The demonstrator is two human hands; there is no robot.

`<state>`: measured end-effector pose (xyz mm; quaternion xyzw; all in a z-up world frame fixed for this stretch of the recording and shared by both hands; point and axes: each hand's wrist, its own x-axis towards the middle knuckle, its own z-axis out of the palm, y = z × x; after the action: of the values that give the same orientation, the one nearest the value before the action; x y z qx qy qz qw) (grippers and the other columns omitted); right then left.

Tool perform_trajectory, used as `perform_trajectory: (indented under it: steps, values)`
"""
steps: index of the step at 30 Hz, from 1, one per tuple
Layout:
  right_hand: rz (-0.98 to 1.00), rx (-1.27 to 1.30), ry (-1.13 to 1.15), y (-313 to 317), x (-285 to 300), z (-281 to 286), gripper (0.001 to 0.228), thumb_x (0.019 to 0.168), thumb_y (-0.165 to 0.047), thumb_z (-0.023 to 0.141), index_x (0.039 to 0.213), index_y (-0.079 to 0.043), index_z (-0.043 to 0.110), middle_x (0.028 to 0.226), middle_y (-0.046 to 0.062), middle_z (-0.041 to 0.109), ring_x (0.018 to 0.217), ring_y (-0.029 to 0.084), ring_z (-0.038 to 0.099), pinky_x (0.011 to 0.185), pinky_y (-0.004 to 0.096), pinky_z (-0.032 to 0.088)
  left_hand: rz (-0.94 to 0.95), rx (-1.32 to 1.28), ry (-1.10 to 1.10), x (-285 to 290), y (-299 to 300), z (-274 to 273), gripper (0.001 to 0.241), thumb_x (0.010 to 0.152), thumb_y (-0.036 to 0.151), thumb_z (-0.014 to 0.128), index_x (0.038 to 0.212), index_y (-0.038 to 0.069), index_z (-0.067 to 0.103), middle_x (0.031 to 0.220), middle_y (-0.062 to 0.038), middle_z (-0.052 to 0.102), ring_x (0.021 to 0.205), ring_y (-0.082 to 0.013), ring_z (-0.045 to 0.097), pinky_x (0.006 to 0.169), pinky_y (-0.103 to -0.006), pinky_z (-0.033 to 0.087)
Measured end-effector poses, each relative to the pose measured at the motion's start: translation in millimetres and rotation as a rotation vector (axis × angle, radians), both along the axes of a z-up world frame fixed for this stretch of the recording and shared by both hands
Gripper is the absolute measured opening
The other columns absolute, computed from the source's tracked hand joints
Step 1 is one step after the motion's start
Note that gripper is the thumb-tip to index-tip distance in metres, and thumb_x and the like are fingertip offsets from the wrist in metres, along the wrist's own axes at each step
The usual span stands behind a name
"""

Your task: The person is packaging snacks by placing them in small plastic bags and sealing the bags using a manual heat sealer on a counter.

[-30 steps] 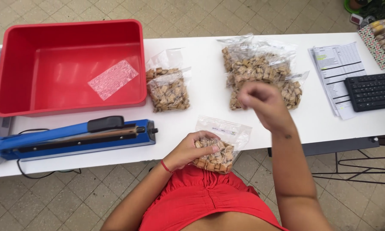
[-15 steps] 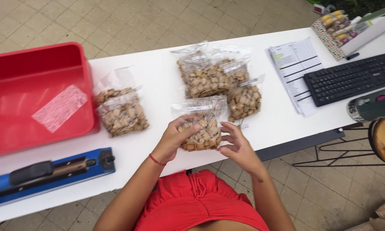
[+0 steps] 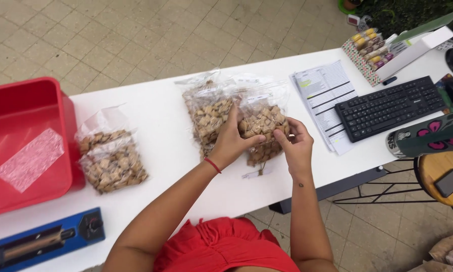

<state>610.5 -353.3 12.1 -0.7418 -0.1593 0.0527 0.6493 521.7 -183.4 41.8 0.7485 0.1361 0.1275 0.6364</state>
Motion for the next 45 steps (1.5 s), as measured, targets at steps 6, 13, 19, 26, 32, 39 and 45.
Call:
perform_trajectory:
  steps: [6, 13, 19, 26, 32, 39, 45]
  values:
    - [-0.053, -0.132, -0.161, 6.8, 43.2, -22.2, 0.043, 0.081, -0.027, 0.083, 0.117, -0.01, 0.065, 0.095, 0.001, 0.072, 0.077, 0.008, 0.048, 0.068, 0.022, 0.036, 0.057, 0.072, -0.014, 13.4, 0.6, 49.2, 0.103, 0.086, -0.001, 0.068, 0.156, 0.012, -0.007, 0.142, -0.035, 0.044, 0.103, -0.0336, 0.068, 0.088, -0.0383, 0.057]
    - [-0.02, -0.368, -0.373, 10.1, 51.3, -33.6, 0.031, 0.094, -0.034, 0.07, 0.113, -0.009, 0.068, 0.118, 0.003, 0.061, 0.105, 0.021, 0.044, 0.093, 0.035, 0.036, 0.048, 0.155, -0.084, 13.3, 18.1, 25.8, 0.085, 0.085, -0.013, 0.059, 0.154, 0.002, 0.011, 0.153, -0.032, 0.02, 0.132, -0.0423, 0.044, 0.111, -0.0472, 0.043]
    - [0.051, -0.28, -0.366, -6.5, 57.0, -61.9, 0.043, 0.103, -0.029, 0.053, 0.132, 0.003, 0.05, 0.129, 0.026, 0.053, 0.123, 0.044, 0.042, 0.108, 0.054, 0.027, 0.13, 0.438, -0.231, -51.5, 41.3, 4.9, 0.058, 0.088, 0.013, 0.07, 0.14, 0.009, 0.046, 0.152, -0.017, 0.034, 0.141, -0.0399, 0.034, 0.115, -0.0505, 0.031]
    - [-0.125, -0.172, -0.52, -11.8, -2.1, -19.1, 0.021, 0.11, -0.014, 0.046, 0.121, 0.002, 0.054, 0.118, 0.016, 0.059, 0.111, 0.029, 0.055, 0.092, 0.04, 0.042, 0.456, 1.028, 0.074, -169.6, 116.4, -6.3, 0.038, 0.092, 0.008, 0.058, 0.13, 0.002, 0.053, 0.136, -0.02, 0.053, 0.135, -0.0412, 0.041, 0.113, -0.0512, 0.034]
    - [-0.003, -0.204, -0.542, -22.4, -27.8, -30.5, 0.015, 0.109, -0.002, 0.052, 0.119, 0.007, 0.056, 0.109, 0.019, 0.054, 0.096, 0.029, 0.055, 0.086, 0.039, 0.046, 0.363, 1.109, 0.323, -200.5, 173.3, -18.9, 0.047, 0.083, 0.009, 0.065, 0.129, 0.008, 0.056, 0.124, -0.013, 0.061, 0.12, -0.0336, 0.049, 0.102, -0.045, 0.039]
    - [-0.008, -0.372, -0.441, -54.2, -53.4, -29.8, 0.02, 0.09, 0.001, 0.07, 0.109, 0.0, 0.065, 0.084, 0.015, 0.065, 0.067, 0.028, 0.061, 0.06, 0.034, 0.049, 0.322, 1.354, 0.43, -204.4, 157.8, -48.4, 0.014, 0.085, 0.028, 0.072, 0.098, 0.024, 0.068, 0.09, 0.004, 0.066, 0.096, -0.0192, 0.062, 0.088, -0.0375, 0.039]
    - [0.179, -0.673, -0.231, -56.7, -85.9, -14.8, 0.029, 0.084, -0.022, 0.079, 0.106, -0.007, 0.068, 0.095, 0.007, 0.064, 0.087, 0.022, 0.054, 0.078, 0.035, 0.048, 0.084, 1.006, 0.467, -196.9, 92.6, -26.2, 0.006, 0.083, 0.023, 0.069, 0.088, 0.026, 0.068, 0.077, 0.006, 0.065, 0.083, -0.0218, 0.065, 0.077, -0.0393, 0.045]
